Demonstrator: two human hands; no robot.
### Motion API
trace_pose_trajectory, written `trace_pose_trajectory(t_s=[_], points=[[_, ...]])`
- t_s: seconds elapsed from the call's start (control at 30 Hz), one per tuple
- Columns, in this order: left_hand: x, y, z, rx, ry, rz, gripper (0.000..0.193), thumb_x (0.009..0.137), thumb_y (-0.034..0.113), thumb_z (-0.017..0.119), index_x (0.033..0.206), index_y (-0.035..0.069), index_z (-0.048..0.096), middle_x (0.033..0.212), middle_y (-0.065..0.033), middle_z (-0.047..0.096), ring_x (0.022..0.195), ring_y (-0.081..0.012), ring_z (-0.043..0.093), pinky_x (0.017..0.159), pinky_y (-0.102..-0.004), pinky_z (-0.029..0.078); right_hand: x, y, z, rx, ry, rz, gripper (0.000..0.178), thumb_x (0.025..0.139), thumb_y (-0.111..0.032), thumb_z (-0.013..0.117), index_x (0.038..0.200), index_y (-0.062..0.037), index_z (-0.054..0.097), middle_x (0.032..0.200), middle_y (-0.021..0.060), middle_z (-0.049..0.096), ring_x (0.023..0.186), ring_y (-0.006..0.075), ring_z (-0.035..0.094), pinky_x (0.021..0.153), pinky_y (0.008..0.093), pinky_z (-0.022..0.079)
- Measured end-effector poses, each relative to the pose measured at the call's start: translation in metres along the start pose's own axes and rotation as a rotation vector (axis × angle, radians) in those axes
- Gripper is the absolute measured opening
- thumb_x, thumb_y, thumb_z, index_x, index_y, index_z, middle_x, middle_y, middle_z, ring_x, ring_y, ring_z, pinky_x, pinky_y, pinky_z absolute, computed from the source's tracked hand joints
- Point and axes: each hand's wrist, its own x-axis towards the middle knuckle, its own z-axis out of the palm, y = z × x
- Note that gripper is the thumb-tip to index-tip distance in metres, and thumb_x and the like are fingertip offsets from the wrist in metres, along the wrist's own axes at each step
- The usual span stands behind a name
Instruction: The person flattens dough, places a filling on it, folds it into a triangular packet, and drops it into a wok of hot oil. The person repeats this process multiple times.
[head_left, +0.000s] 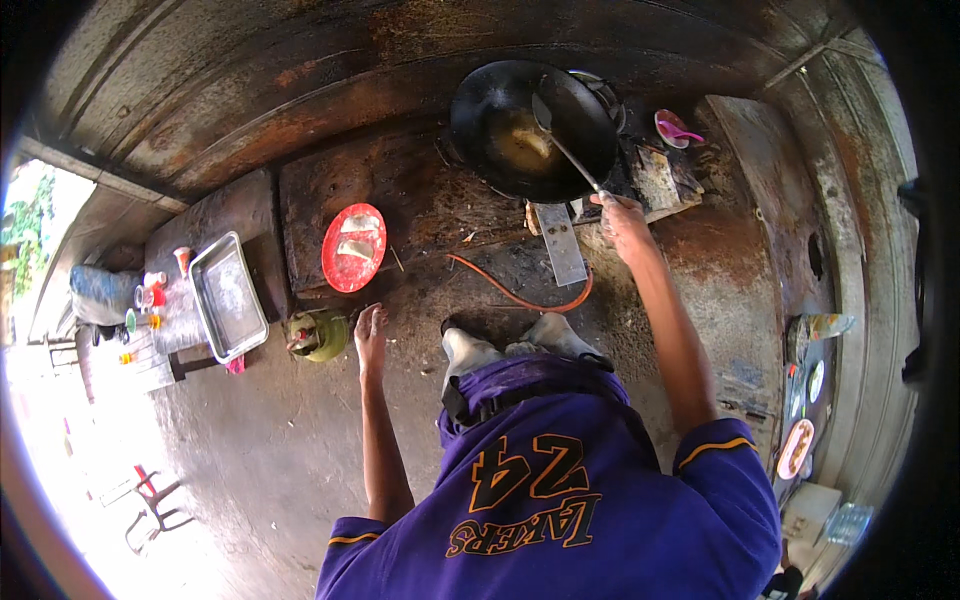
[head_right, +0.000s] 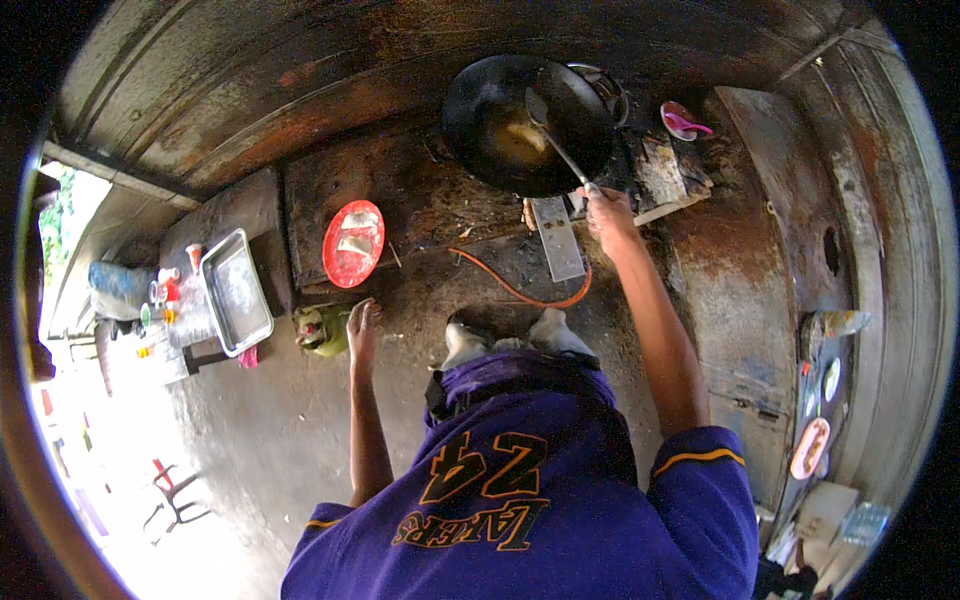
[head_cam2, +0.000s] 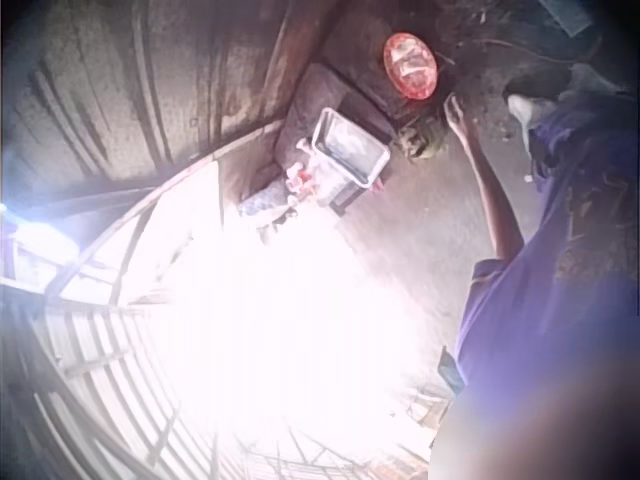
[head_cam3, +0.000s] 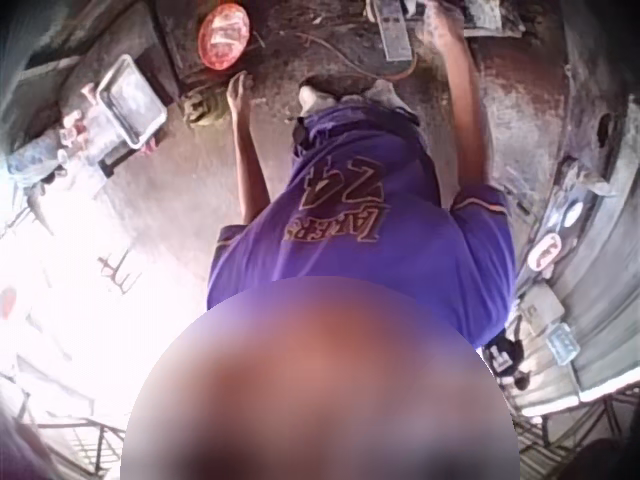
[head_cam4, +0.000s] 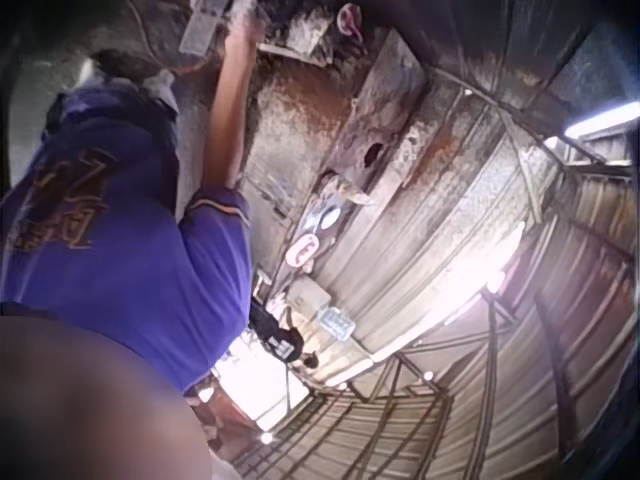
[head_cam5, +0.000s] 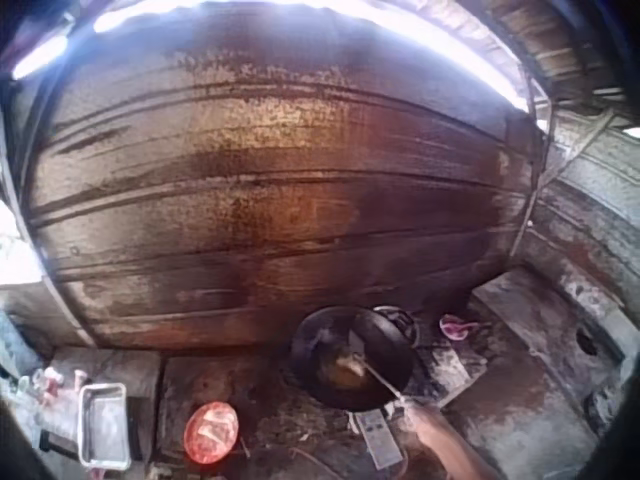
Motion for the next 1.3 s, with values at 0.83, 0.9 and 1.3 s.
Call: trace_pose_trajectory(t_s=[0.83,0.9,1.3], points=[[0.013,-0.041,-0.017,0.086,-0.040,-0.108,0.031,0.100,0.023,0.058,0.120,-0.001,0.064,0.115,-0.0102,0.068,0.105,-0.0171,0.062,0.093,-0.0309,0.048,-0.053,0.025,-0.002,-1.445,0.141,-0.478,0.023,0.094,-0.022,0.057,0.093,0.0007,0.062,0.076,0.0258,0.063,0.075,0.0449,0.063,0.066,0.0551,0.048],[0.008,-0.048,-0.023,0.031,-0.032,-0.116,0.031,0.100,0.023,0.057,0.120,0.000,0.064,0.116,-0.0108,0.067,0.104,-0.0178,0.062,0.092,-0.0314,0.048,-0.063,0.034,0.006,-1.419,0.153,-0.678,0.023,0.095,-0.021,0.056,0.096,0.0008,0.061,0.075,0.0249,0.063,0.073,0.0439,0.064,0.065,0.0547,0.048],[-0.042,-0.041,-0.023,-0.001,0.034,-0.257,0.039,0.101,0.034,0.055,0.125,0.005,0.061,0.112,-0.0070,0.066,0.097,-0.0164,0.064,0.080,-0.0304,0.049,-0.060,0.049,0.034,-1.286,0.232,-0.623,0.027,0.094,-0.024,0.057,0.087,0.0006,0.064,0.070,0.0238,0.063,0.069,0.0438,0.064,0.063,0.0535,0.049]])
